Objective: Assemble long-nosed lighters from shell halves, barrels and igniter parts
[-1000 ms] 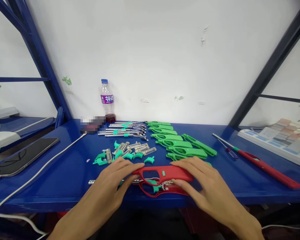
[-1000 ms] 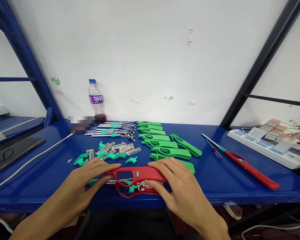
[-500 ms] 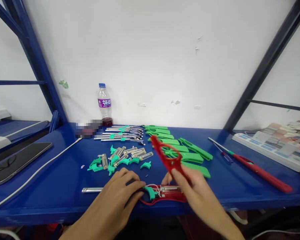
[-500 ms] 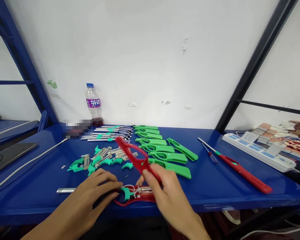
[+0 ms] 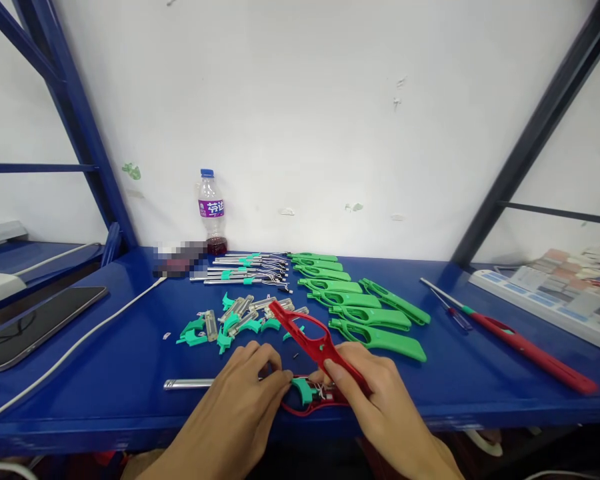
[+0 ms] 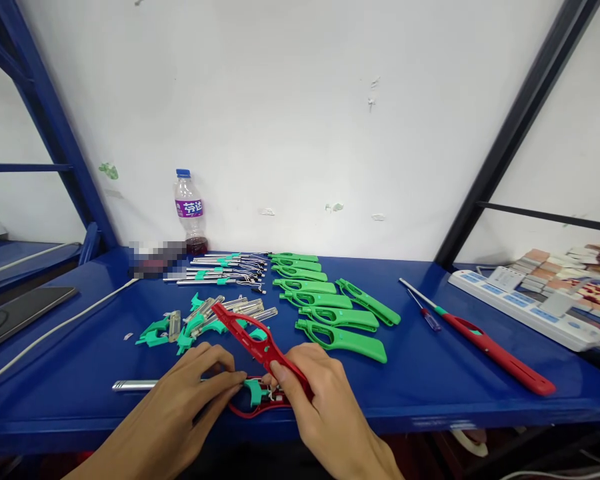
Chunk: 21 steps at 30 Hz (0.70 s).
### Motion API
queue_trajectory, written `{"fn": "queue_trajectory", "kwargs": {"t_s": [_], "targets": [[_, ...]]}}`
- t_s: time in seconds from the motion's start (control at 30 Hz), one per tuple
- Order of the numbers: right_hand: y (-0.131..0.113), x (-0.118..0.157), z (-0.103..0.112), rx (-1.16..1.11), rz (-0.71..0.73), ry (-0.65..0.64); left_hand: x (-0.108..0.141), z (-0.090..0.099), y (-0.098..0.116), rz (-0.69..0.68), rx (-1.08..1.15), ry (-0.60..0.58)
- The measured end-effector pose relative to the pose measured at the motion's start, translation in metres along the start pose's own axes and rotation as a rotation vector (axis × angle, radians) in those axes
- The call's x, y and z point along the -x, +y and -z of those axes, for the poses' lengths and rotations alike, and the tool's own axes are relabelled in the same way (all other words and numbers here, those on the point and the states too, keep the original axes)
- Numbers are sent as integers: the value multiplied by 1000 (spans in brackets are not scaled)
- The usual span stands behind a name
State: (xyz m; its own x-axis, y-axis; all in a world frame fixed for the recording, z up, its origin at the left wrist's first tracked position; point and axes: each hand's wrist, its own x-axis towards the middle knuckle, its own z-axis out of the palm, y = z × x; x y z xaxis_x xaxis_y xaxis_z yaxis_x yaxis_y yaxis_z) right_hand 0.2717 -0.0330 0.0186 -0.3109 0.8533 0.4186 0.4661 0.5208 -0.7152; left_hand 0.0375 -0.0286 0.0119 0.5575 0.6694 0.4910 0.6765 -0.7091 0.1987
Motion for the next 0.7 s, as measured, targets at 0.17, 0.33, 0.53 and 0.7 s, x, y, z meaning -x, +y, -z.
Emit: {"fn": "queue_trajectory", "kwargs": {"t_s": [0.17, 0.33, 0.53, 0.7], "targets": [[4, 3, -2, 31, 82, 15, 0, -3, 1, 19, -9, -9], [5, 5, -3, 54, 142, 27, 0, -5, 0, 15, -27, -36], [4, 4, -2, 183, 252, 5, -2, -3, -1, -36, -19, 27], [5, 5, -2, 229, 299, -21, -4, -3, 0, -75, -36, 83]]}}
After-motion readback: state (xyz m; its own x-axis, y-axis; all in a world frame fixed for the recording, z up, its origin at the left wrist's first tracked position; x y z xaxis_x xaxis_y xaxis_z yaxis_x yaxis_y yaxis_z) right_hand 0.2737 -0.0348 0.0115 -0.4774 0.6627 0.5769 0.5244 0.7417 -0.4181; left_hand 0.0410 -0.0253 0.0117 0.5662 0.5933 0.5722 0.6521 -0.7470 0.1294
